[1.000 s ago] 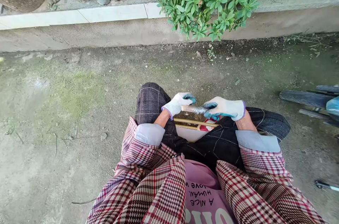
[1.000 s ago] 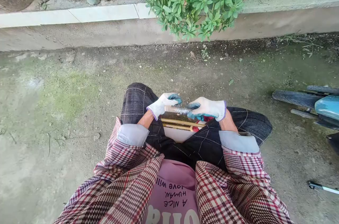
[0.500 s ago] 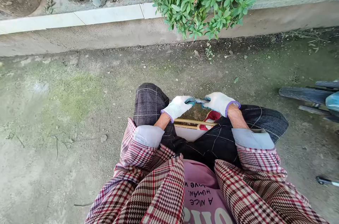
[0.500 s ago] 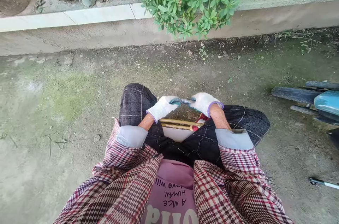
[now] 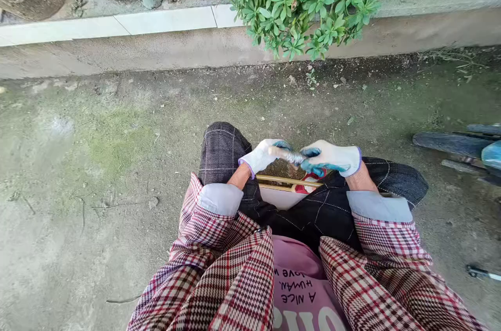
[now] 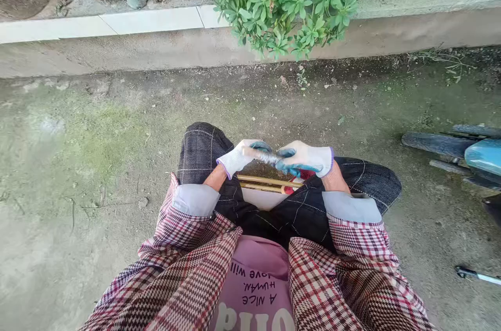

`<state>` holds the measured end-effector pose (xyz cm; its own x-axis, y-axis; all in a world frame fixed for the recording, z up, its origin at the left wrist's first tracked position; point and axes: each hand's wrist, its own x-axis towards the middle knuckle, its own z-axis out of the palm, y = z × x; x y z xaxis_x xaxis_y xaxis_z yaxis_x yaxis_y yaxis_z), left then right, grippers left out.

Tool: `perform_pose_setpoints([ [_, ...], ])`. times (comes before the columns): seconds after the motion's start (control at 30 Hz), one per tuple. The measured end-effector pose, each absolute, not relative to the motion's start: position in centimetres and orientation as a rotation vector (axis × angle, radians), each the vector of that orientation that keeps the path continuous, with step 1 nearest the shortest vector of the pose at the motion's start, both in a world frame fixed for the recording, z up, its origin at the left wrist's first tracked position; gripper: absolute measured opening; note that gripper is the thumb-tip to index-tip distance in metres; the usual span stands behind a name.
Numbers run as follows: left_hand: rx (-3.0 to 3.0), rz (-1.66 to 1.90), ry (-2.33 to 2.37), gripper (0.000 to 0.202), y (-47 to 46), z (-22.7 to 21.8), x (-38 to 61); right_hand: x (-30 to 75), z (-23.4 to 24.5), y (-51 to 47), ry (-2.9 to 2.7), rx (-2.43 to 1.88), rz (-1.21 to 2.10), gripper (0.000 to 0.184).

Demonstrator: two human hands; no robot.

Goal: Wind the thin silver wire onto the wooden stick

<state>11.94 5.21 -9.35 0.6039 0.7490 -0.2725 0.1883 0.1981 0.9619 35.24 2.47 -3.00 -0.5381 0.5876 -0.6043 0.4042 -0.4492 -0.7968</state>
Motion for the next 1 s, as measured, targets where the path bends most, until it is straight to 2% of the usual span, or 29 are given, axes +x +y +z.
perform_pose_setpoints([
  [0.13,1.659,0.246,0.945,0.023,5.4,-8.6,11.5,35.6,-3.8,2.4,-1.99,-1.491,2.067,0.03],
  [0.33,1.968,0.108,1.054,0.021,5.0,-7.8,12.0,34.7,-4.5,2.8,-2.458,-1.866,1.622,0.021],
  [0.43,2.012,0.065,1.103,0.022,4.7,-7.9,12.1,33.8,-4.6,3.1,-2.515,-2.078,1.368,0.02],
  [0.57,2.032,0.089,1.192,0.024,4.7,-8.2,12.1,33.4,-4.8,3.5,-2.515,-2.159,1.239,0.026],
  [0.8,1.481,0.371,1.181,0.028,4.8,-7.8,12.7,34.1,-5.5,4.4,-2.44,-2.273,0.959,0.034],
  [1.0,1.098,0.632,0.966,0.031,4.6,-7.9,13.1,32.8,-5.9,4.6,-2.308,-2.225,0.87,0.027],
])
